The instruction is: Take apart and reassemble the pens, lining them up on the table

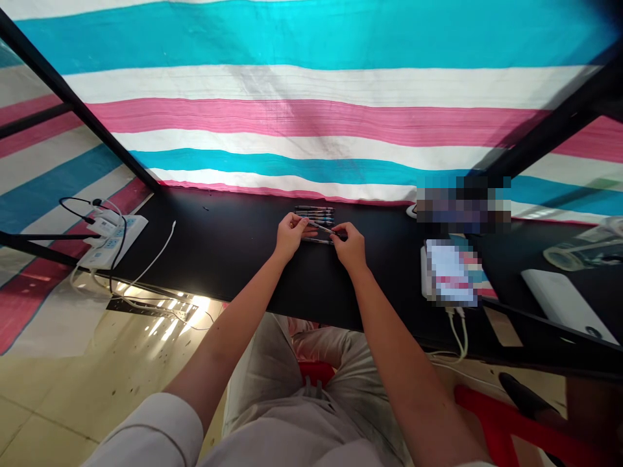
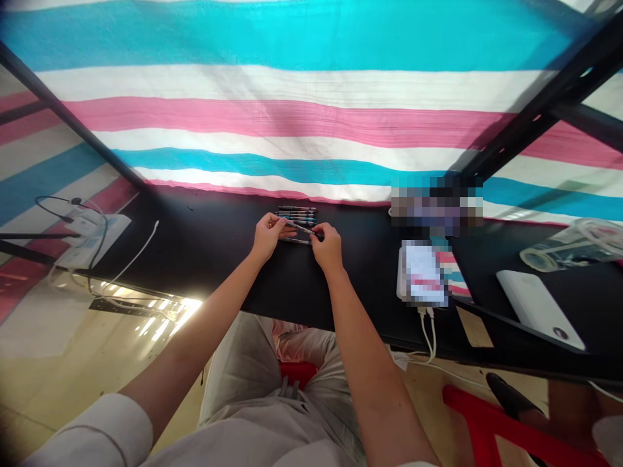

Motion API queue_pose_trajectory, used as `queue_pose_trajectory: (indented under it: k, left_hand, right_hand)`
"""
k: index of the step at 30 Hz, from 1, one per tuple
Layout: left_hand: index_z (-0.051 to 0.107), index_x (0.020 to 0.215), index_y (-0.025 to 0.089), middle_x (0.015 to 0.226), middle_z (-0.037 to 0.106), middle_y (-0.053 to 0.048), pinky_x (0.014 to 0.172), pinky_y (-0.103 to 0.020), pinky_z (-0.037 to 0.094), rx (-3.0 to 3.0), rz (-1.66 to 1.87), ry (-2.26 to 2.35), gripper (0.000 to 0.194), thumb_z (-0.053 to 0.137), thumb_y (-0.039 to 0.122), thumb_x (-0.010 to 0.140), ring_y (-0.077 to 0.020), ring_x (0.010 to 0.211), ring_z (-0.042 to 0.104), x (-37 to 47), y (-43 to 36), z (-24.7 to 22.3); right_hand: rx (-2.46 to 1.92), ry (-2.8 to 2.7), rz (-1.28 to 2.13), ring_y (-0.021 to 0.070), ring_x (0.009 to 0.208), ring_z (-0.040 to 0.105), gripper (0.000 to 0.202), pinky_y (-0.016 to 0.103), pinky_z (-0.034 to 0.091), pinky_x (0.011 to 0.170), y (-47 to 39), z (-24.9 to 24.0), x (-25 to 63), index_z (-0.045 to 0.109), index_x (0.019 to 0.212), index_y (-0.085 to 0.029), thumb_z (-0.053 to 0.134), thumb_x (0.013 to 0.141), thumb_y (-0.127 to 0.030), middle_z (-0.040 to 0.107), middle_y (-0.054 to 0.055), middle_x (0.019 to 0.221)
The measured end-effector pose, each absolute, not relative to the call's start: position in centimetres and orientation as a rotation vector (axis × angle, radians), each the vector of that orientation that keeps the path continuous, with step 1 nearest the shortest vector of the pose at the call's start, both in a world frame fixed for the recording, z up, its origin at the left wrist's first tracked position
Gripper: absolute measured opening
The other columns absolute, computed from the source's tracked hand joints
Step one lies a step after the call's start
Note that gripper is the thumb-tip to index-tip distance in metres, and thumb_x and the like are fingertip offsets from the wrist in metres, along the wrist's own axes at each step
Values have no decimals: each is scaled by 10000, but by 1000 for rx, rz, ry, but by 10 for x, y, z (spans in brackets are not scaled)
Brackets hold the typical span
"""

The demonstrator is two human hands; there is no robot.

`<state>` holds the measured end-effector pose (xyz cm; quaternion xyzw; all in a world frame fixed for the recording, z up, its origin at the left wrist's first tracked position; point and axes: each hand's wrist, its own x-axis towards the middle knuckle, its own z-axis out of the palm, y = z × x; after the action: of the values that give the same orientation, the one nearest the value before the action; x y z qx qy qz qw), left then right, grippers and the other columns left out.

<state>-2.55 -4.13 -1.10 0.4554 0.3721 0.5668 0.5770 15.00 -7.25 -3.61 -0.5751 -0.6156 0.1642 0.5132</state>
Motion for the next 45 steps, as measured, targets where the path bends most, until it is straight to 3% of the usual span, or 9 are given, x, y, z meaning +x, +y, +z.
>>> queue_pose_trajectory:
  k: [7, 10, 13, 21, 27, 31, 34, 40, 45]
  left_hand:
    - [470, 807, 174, 827, 716, -48, 772, -434, 651, 1058, 1312, 868, 453, 788, 494, 776, -223, 780, 757, -25, -41, -10]
    - [465, 806, 176, 808, 709, -37, 771, -429, 650, 1047, 1314, 864, 454, 791, 491, 775, -226, 785, 759, -25, -41, -11]
    - [470, 817, 177, 836, 713, -43, 761, -433, 651, 1052, 1307, 852, 449, 792, 487, 776, -232, 786, 761, -25, -40, -11]
    - [483, 821, 174, 859, 722, -65, 717, -423, 654, 1046, 1297, 912, 416, 769, 475, 804, -235, 775, 760, -26, -40, -11]
    - [474, 813, 173, 814, 713, -56, 694, -416, 651, 1033, 1290, 901, 435, 786, 474, 785, -240, 741, 759, -25, -41, -10]
    - [459, 809, 179, 797, 707, -46, 715, -416, 648, 1016, 1293, 896, 455, 787, 493, 779, -247, 762, 763, -26, -40, -10]
    - [454, 810, 180, 798, 708, -46, 739, -431, 647, 1018, 1292, 889, 463, 785, 501, 779, -253, 782, 765, -27, -40, -10]
    - [473, 805, 176, 802, 708, -56, 709, -425, 650, 1031, 1285, 908, 465, 794, 510, 766, -254, 772, 762, -26, -41, -10]
    - [446, 787, 181, 755, 691, -38, 695, -404, 650, 1039, 1291, 907, 483, 790, 521, 763, -245, 736, 759, -26, -42, -9]
  right_hand:
    - [-1389, -1573, 268, 261, 897, 554, 140, 448, 490, 857, -71, -39, 150, 728, 912, -213, 638, 809, -238, 590, 78, 894]
    - [-1395, -1597, 238, 281, 963, 543, 196, 481, 472, 911, -71, -41, 149, 743, 972, -213, 611, 867, -315, 617, 105, 970]
    - [-1394, -1624, 260, 291, 1014, 544, 230, 508, 444, 954, -70, -42, 149, 737, 963, -209, 525, 916, -285, 661, 118, 1030]
    - [-1395, -1602, 317, 277, 930, 580, 21, 469, 464, 888, -72, -39, 150, 623, 822, -227, 621, 803, -220, 681, 77, 916]
    - [-1435, -1569, 377, 222, 765, 569, 52, 386, 478, 756, -76, -34, 146, 580, 841, -216, 607, 800, -232, 625, 48, 830]
    - [-1325, -1630, 338, 238, 860, 595, 167, 405, 492, 819, -76, -31, 143, 640, 990, -196, 552, 880, -285, 623, 88, 943]
    - [-1319, -1669, 307, 250, 894, 598, 236, 427, 487, 852, -76, -30, 143, 682, 979, -196, 458, 929, -252, 608, 97, 940]
    - [-1307, -1646, 326, 234, 863, 582, 98, 407, 503, 828, -77, -31, 144, 632, 864, -210, 560, 820, -161, 564, 75, 917]
    - [-1327, -1639, 288, 231, 888, 554, 129, 395, 505, 843, -79, -27, 143, 552, 843, -221, 519, 793, -106, 538, 81, 931]
